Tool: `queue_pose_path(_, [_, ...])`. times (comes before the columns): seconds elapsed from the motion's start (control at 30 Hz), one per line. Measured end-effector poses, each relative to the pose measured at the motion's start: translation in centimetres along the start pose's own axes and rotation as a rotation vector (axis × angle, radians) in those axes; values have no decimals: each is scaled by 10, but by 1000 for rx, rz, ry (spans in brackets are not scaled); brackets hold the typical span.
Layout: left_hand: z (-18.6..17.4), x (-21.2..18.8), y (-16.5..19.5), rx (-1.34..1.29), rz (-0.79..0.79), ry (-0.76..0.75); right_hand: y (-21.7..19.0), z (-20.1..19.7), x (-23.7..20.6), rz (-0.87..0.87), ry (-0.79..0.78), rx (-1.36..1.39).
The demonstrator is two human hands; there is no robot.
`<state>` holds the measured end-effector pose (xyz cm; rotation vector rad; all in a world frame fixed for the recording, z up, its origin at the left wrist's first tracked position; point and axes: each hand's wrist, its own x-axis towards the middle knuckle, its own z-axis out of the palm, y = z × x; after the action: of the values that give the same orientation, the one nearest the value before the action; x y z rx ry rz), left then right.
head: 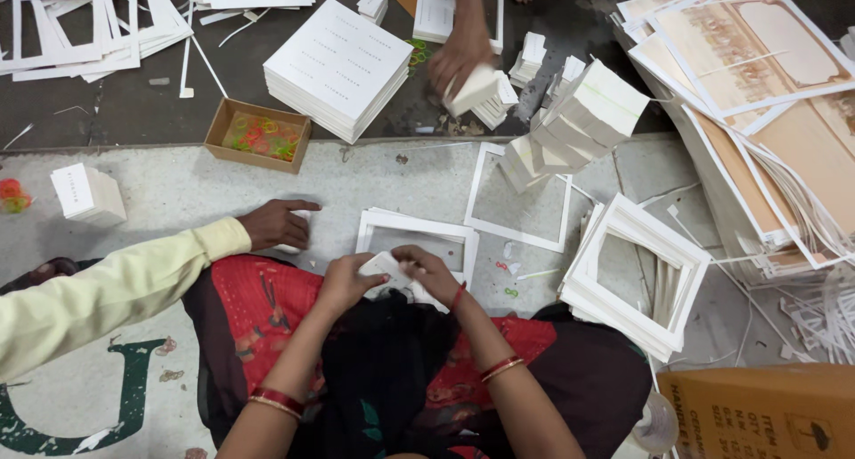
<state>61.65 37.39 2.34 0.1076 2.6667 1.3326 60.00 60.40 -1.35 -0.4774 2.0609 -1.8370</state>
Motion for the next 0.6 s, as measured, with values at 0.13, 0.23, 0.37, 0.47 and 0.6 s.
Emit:
queue_pose_path(0.13, [7, 8, 10, -272, 57, 96, -23, 7, -7, 98, 109, -145])
queue_pose_path(0.23, [25, 8, 17, -594, -52, 175, -21, 13, -15, -4, 239, 255])
queue_pose_path(0.37, [61, -8, 28, -705, -5, 354, 0, 30, -32, -68, 356, 180])
queue_pose_path(0.47, [77, -24, 32, -439, 60, 430, 16, 39, -39, -24, 558, 122])
queue_pose_path(0.6, [95, -42, 38, -501, 43, 405, 22, 49, -44, 186, 801, 152])
